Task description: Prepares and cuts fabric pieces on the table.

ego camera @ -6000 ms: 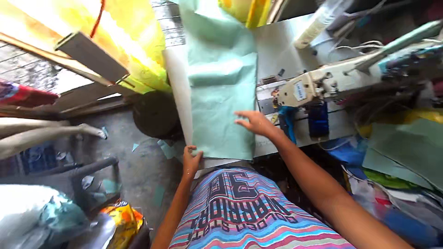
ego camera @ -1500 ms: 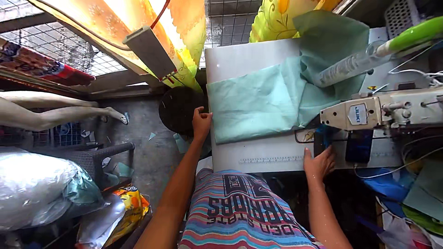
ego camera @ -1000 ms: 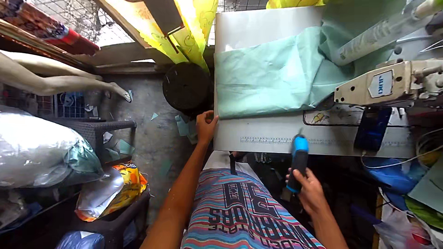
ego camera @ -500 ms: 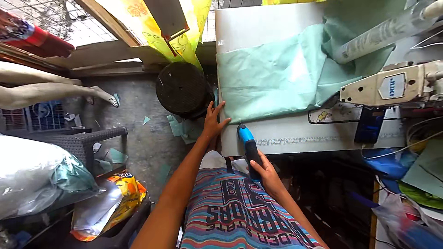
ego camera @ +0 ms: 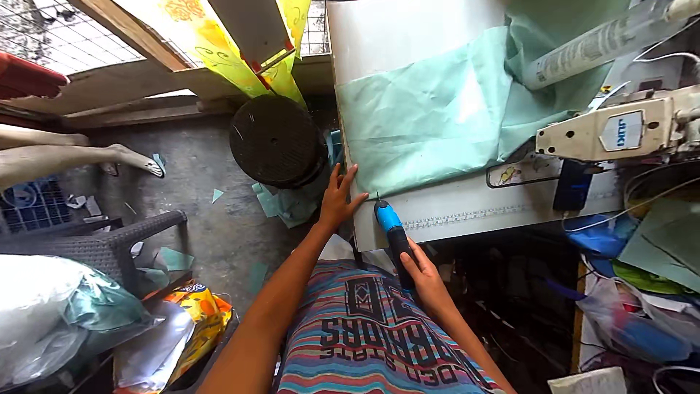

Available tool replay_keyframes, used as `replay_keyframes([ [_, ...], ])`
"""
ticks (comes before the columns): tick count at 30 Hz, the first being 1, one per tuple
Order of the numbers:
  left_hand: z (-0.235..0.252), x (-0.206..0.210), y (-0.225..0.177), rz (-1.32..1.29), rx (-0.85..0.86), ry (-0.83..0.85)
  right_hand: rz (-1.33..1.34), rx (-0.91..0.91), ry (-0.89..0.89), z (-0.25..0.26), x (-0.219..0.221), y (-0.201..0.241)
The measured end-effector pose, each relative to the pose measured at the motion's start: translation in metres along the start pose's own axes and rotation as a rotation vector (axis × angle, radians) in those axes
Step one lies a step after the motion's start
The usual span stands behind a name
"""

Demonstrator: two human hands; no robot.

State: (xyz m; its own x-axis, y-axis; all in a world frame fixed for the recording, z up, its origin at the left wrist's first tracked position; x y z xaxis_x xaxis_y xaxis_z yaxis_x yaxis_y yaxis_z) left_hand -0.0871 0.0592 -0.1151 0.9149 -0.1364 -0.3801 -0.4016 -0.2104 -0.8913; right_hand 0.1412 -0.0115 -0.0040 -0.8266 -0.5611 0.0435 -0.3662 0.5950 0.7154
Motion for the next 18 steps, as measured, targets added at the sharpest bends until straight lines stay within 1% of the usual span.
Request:
replay_keyframes([
  [12,0.001,0.003,0.004,0.041,0.021,0.009,-0.036,-0.01,-0.057,0.0,0.0,0.015],
  [18,0.0,0.004,0.004,0.012,0.011,0.012,-0.021,-0.003,-0.072,0.005,0.002,0.021],
])
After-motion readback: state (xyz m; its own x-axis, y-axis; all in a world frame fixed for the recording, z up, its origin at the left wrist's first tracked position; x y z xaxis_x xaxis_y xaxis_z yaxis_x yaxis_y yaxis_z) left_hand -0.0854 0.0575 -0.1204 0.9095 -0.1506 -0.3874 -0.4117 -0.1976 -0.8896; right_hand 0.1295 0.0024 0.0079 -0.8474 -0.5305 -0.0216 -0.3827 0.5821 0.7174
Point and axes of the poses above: each hand's wrist, its own z-axis towards the middle knuckle, its own x-axis out of the palm, y = z × x, the point moved 8 cm from there along z, towards the middle knuckle, and after that the axes turned 13 degrees about y, right-handed, at the moved point
